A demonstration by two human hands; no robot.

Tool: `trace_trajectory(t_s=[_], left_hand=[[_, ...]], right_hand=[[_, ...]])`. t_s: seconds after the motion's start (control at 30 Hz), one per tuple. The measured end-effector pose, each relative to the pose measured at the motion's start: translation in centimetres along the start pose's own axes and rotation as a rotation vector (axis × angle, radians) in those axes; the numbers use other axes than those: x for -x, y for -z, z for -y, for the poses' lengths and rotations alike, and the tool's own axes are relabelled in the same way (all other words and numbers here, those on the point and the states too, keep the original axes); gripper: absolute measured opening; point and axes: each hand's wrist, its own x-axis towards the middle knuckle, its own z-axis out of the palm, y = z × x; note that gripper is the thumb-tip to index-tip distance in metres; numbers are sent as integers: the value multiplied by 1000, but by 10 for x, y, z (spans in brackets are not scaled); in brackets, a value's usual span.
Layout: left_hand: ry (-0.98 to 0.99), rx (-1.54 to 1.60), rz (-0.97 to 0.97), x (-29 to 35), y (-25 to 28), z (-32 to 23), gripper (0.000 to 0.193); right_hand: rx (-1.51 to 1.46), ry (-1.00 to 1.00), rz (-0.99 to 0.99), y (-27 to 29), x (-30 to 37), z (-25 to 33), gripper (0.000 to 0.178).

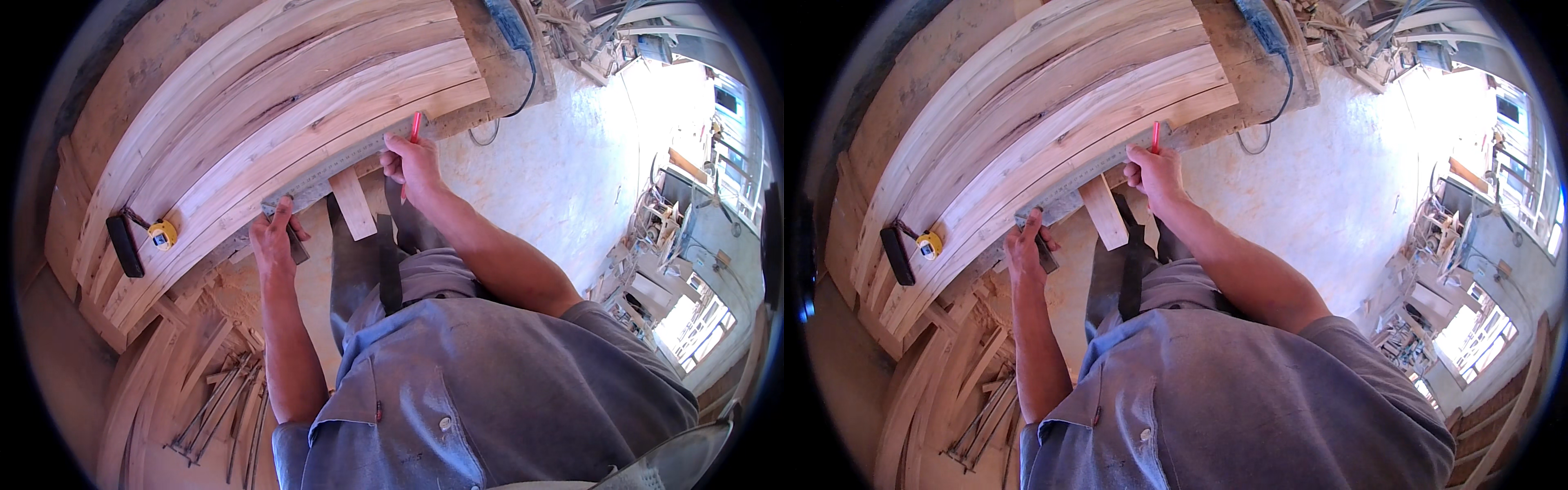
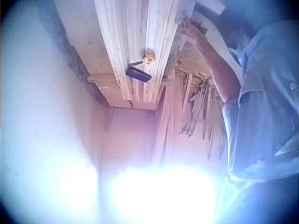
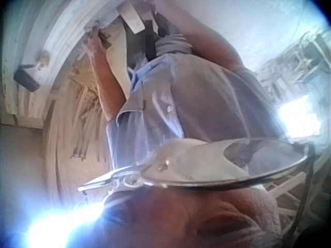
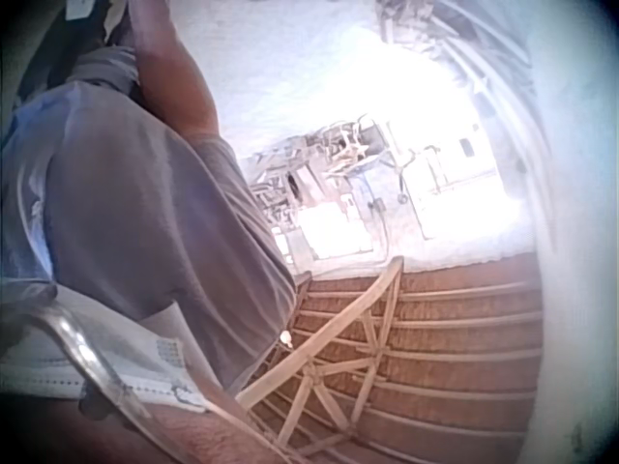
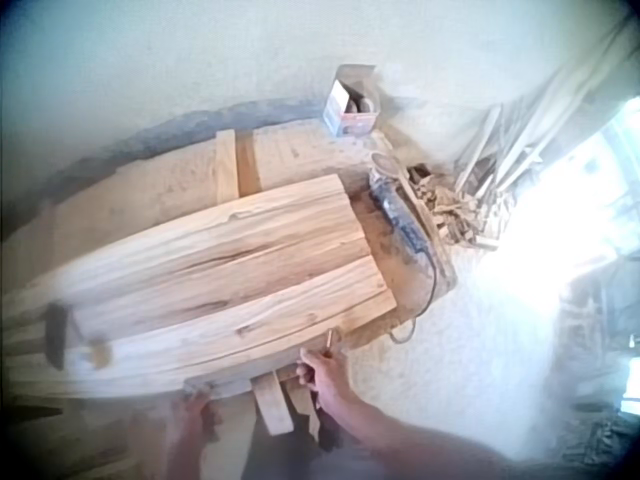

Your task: The person uses a metal ruler and a red pencil to mark lines on several wooden planks. They repeatedly position the ruler, draw lines, and adjust the ruler to mark multiple planks in a workshop setting.

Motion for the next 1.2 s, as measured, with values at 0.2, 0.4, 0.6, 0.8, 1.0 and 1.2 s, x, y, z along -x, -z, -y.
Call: trace_trajectory(t_s=[0.2,0.4,0.6,0.8,1.0,1.2], left_hand=[[8,-27,2,3,-2,-5,32],[12,-67,2,3,-1,-6,34],[-11,-71,26,1,2,-2,34],[11,-62,18,1,1,-4,35],[-3,-62,19,2,1,-3,36],[-5,-39,19,1,1,-2,35]], right_hand=[[15,7,-2,0,0,0,22],[20,31,31,3,-2,-2,22],[23,40,51,5,-4,-4,23],[-1,43,78,7,-5,-5,25],[-13,54,109,10,-6,-6,25],[14,56,83,6,-2,-2,23]])
